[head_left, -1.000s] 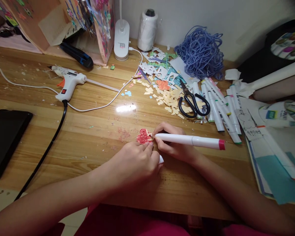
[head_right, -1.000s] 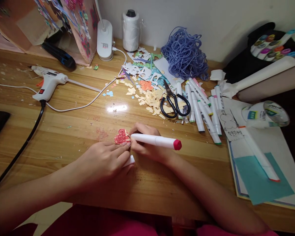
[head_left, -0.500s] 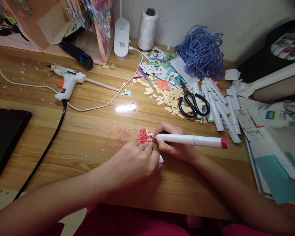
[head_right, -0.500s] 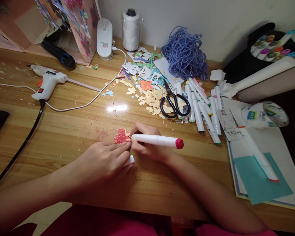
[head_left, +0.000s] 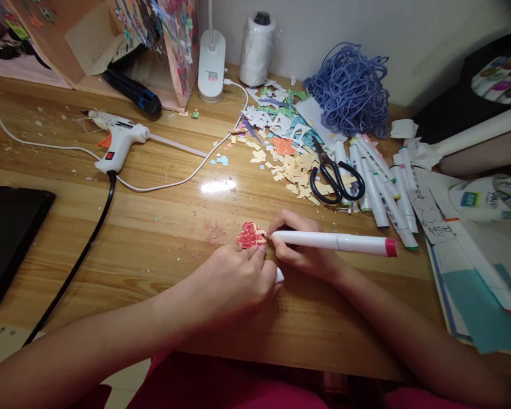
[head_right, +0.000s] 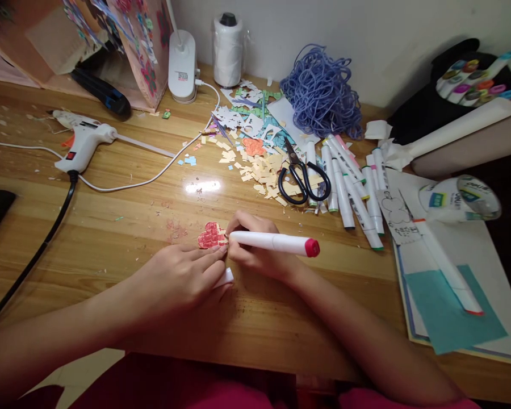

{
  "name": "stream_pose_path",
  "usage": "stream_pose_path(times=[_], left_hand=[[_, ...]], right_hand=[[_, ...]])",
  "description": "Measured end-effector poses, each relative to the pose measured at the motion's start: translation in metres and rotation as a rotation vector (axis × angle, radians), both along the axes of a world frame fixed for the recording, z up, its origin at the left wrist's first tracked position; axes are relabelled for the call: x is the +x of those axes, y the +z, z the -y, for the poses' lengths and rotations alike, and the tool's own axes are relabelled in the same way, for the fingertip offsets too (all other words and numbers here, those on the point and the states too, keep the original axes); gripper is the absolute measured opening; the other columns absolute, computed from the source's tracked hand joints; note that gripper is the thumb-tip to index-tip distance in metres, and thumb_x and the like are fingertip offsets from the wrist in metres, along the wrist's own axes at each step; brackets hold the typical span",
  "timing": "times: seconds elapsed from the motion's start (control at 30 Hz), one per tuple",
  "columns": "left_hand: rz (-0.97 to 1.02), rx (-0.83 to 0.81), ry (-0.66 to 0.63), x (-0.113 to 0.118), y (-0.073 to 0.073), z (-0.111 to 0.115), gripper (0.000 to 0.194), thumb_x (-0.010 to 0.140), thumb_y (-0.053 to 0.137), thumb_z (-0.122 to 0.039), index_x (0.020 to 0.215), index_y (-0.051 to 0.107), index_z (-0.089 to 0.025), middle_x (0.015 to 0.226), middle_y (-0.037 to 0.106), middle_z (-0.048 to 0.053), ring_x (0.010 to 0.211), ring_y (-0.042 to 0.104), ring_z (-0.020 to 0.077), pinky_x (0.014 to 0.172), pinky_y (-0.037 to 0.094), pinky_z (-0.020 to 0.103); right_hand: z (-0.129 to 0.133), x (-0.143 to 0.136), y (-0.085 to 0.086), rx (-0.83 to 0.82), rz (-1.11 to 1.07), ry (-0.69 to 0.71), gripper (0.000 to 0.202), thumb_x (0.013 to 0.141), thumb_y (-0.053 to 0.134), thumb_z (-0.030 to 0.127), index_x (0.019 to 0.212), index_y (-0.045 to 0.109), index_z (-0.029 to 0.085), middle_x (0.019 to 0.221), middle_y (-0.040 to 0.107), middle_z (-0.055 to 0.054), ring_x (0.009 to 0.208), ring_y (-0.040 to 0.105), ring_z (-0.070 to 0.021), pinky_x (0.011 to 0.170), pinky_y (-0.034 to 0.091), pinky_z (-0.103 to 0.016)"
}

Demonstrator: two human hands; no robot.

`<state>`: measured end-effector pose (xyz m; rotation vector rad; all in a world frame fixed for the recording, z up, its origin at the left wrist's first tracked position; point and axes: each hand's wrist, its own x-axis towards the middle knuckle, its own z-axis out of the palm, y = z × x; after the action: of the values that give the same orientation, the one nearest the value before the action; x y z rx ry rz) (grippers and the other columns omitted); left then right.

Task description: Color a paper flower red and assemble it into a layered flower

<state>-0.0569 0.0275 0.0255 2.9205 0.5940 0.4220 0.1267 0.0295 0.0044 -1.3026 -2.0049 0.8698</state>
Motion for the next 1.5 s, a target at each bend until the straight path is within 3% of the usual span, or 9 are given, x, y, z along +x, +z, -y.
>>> stream_pose_path(times=[0.5,1.07,1.5], left_hand=[[0.007,0.009,-0.004,-0.0001,0.0012,-0.0020,0.028,0.091,0.039,-0.024,0.074,0.058,-0.013,0.076,0.067,0.010,0.064,0.066,0.0201,0.053,0.050,0.030],[-0.055,0.010,-0.020,-0.0006,0.0035,-0.0027,0.020,0.089,0.042,-0.022,0.075,0.055,-0.015,0.068,0.062,0.004,0.058,0.061,0.0197,0.049,0.045,0.031],[-0.019,0.025,-0.018,0.0003,0.0042,-0.0025,0.025,0.091,0.040,-0.022,0.070,0.054,-0.016,0.065,0.061,0.003,0.055,0.060,0.0186,0.048,0.043,0.030]], right_hand=[[0.0016,-0.0016,0.0009,0.079,0.055,-0.026,0.009,0.068,0.050,0.011,0.072,0.049,0.019,0.064,0.055,0.001,0.055,0.049,-0.0107,0.052,0.037,-0.022],[0.0016,0.0014,0.0003,0.036,-0.010,0.004,0.011,0.068,0.050,0.008,0.071,0.049,0.019,0.061,0.052,0.003,0.052,0.045,-0.0090,0.048,0.034,-0.020],[0.0017,0.0020,-0.0005,0.003,-0.009,-0.006,0.012,0.070,0.052,0.009,0.071,0.048,0.020,0.062,0.052,0.003,0.052,0.044,-0.0098,0.048,0.033,-0.022]])
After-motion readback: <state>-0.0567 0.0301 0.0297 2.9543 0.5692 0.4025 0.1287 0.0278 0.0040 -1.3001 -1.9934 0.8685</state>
